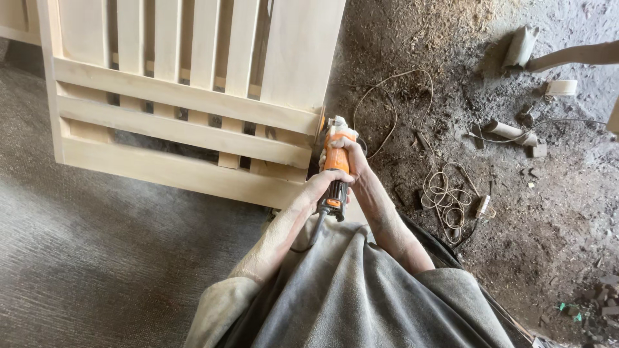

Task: The person sands the surface and edges of a wooden furniture frame using a power sander.

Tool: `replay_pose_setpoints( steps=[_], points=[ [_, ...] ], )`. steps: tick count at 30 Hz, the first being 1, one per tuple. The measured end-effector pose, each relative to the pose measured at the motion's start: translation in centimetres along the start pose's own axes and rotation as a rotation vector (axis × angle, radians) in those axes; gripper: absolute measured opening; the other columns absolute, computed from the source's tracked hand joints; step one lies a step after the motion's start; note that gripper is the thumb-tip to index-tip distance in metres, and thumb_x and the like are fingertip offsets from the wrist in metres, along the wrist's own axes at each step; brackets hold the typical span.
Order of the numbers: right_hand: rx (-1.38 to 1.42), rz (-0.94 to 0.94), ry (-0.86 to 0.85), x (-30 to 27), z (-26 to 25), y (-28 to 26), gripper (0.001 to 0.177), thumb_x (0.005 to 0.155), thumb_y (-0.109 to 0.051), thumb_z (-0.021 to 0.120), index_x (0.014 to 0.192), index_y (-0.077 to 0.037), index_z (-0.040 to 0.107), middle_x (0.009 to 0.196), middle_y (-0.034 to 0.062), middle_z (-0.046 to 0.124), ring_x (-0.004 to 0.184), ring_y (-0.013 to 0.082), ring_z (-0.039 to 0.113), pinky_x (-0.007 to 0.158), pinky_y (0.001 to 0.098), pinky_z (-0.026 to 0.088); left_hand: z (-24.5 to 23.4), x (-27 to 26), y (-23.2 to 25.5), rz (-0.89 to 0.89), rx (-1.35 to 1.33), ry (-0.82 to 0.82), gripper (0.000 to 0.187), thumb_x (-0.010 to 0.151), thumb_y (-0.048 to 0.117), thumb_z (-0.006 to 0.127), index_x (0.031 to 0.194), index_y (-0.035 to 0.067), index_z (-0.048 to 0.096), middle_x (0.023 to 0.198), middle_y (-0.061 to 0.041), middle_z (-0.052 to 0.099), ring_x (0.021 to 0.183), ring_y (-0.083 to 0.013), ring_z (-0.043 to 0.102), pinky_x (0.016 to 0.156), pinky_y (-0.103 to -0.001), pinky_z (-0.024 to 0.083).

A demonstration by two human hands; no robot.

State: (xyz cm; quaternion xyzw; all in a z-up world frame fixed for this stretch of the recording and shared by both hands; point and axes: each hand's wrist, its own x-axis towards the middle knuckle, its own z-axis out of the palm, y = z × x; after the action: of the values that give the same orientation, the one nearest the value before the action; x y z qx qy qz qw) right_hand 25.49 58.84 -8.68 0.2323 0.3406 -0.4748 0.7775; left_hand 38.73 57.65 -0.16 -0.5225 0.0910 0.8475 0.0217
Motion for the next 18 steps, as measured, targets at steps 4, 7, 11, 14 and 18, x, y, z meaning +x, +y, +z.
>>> replay_pose_setpoints(
  steps=[4, 7, 11, 14, 18],
  points=[
    [-0.024, -0.02, -0.003, -0.2, 0.2, -0.2, 0.041, 0.077, -0.015, 0.064, 0.113, 0.001, 0.053, 0.085, 0.0153, 0.062, 0.068, 0.0263, 0.066, 0.066, 0.041, 0.059, 0.1, 0.4, -0.1, -0.006, -0.004, -0.009, 0.029, 0.081, 0.021, 0.077, 0.096, -0.001, 0.067, 0.072, -0.011, 0.07, 0.056, -0.0201, 0.07, 0.053, -0.032, 0.06],
    [-0.05, -0.019, -0.007, -0.3, -0.2, 0.5, 0.042, 0.077, -0.015, 0.064, 0.114, 0.0, 0.052, 0.085, 0.015, 0.062, 0.069, 0.0269, 0.066, 0.067, 0.042, 0.059, -0.2, 0.1, -0.8, -0.004, -0.008, -0.023, 0.028, 0.079, 0.021, 0.076, 0.095, 0.0, 0.067, 0.07, -0.01, 0.07, 0.055, -0.0204, 0.07, 0.051, -0.033, 0.059],
    [-0.015, -0.003, 0.001, 0.1, -0.9, 0.8, 0.041, 0.077, -0.015, 0.064, 0.114, -0.002, 0.052, 0.085, 0.0145, 0.062, 0.068, 0.0268, 0.065, 0.067, 0.0425, 0.059, -0.6, 0.3, -0.8, -0.005, -0.031, -0.046, 0.029, 0.079, 0.021, 0.077, 0.097, 0.0, 0.068, 0.071, -0.011, 0.07, 0.055, -0.0204, 0.069, 0.051, -0.032, 0.059],
    [-0.026, 0.015, -0.014, 1.4, -1.0, -0.5, 0.042, 0.079, -0.015, 0.064, 0.115, 0.001, 0.051, 0.085, 0.0152, 0.062, 0.069, 0.028, 0.066, 0.067, 0.0423, 0.059, -0.3, 1.1, 0.3, -0.006, -0.019, -0.035, 0.031, 0.08, 0.022, 0.077, 0.098, -0.001, 0.067, 0.072, -0.011, 0.07, 0.056, -0.0202, 0.071, 0.053, -0.031, 0.06],
    [-0.067, -0.029, 0.039, 0.9, -1.3, -0.1, 0.046, 0.081, -0.015, 0.066, 0.121, 0.003, 0.052, 0.088, 0.0149, 0.063, 0.07, 0.0262, 0.065, 0.067, 0.0397, 0.058, -0.1, 1.0, 0.2, -0.006, 0.004, 0.002, 0.031, 0.079, 0.022, 0.077, 0.096, -0.002, 0.067, 0.072, -0.011, 0.07, 0.055, -0.0203, 0.07, 0.052, -0.032, 0.06]
  ],
)
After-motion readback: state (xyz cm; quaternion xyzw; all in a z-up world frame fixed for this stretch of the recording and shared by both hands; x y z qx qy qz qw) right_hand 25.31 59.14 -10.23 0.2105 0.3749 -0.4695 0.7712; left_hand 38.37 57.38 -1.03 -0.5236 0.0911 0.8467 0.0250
